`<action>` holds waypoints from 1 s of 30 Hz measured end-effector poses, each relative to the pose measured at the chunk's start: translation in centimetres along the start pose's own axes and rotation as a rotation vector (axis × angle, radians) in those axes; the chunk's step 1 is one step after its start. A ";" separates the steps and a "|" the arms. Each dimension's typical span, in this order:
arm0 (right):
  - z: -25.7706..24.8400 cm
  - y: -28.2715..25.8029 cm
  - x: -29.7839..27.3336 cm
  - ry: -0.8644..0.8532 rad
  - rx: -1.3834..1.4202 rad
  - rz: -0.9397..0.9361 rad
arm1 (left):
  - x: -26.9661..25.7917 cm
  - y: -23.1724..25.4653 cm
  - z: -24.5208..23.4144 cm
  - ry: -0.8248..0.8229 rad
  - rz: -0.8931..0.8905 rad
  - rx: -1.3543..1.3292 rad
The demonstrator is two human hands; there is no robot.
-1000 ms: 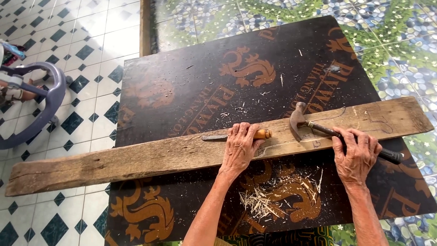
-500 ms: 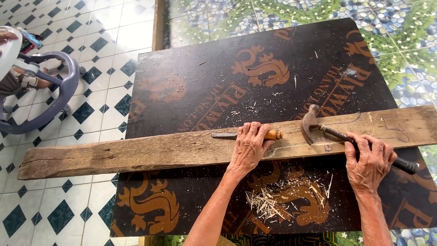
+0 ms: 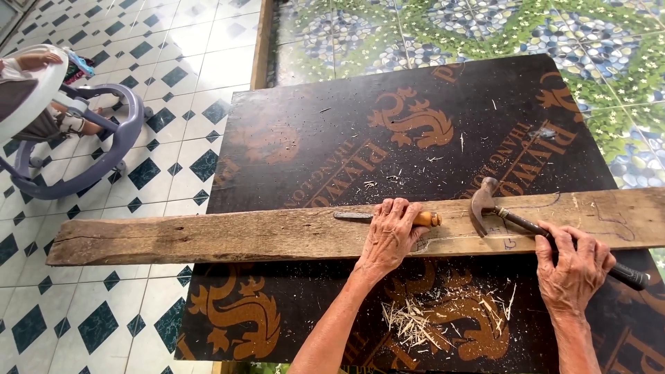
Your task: Using a hammer and chisel to carve and shape a wooden plank on a work surface.
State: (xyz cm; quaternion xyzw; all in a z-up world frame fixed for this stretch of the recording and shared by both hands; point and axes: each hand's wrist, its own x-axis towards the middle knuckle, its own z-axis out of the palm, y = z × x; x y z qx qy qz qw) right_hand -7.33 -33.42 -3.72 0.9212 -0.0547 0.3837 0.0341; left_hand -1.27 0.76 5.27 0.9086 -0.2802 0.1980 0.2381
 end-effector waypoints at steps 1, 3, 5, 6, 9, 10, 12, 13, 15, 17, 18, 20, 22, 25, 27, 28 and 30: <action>-0.3 -0.1 0.0 -0.002 0.024 -0.003 | -0.2 0.0 0.4 0.033 0.007 0.016; -0.6 -0.1 -0.1 -0.007 0.047 -0.008 | -0.4 0.0 0.6 0.064 0.013 0.031; -0.4 0.0 -0.3 -0.014 0.021 -0.001 | -0.4 0.1 -0.1 -0.005 0.003 0.008; -0.2 0.0 -0.2 -0.012 0.022 0.000 | -0.2 0.1 -0.2 -0.004 0.004 0.010; -0.1 0.2 -0.4 -0.013 0.032 -0.001 | -0.2 0.2 -0.2 0.002 0.006 0.020; -0.3 0.1 -0.3 -0.007 0.025 -0.006 | -0.3 0.3 -0.2 0.007 0.009 0.019; -0.4 -0.1 0.0 0.009 0.017 -0.007 | -0.1 0.3 -0.3 0.018 0.021 0.022; -0.5 -0.2 0.0 0.004 0.006 -0.004 | -0.1 0.3 -0.2 0.022 0.012 0.018; -0.5 -0.2 0.1 0.000 -0.004 -0.002 | 0.0 0.3 -0.2 0.028 0.002 0.014; -0.2 -0.1 0.0 -0.005 0.006 0.006 | 0.1 0.2 -0.4 0.010 0.005 0.024; -0.3 -0.1 -0.2 -0.006 0.008 0.006 | -0.1 0.4 -0.5 0.008 0.004 0.025; -0.3 -0.1 -0.2 -0.010 -0.018 0.004 | 0.0 0.5 -0.8 -0.001 0.000 -0.005; 0.0 0.2 -0.4 -0.012 -0.023 -0.009 | 0.0 0.6 -1.0 -0.003 -0.003 -0.001; 0.2 0.4 -0.6 -0.006 -0.035 -0.017 | 0.0 0.5 -1.1 -0.018 -0.001 0.001; 0.2 0.5 -0.7 -0.003 -0.037 -0.020 | -0.1 0.5 -1.0 -0.032 -0.007 0.000; 0.2 0.5 -0.8 -0.005 -0.024 -0.016 | -0.1 0.5 -0.9 -0.030 -0.008 -0.007; 0.3 0.5 -0.6 -0.003 -0.007 -0.013 | -0.1 0.3 -0.7 -0.025 -0.009 -0.008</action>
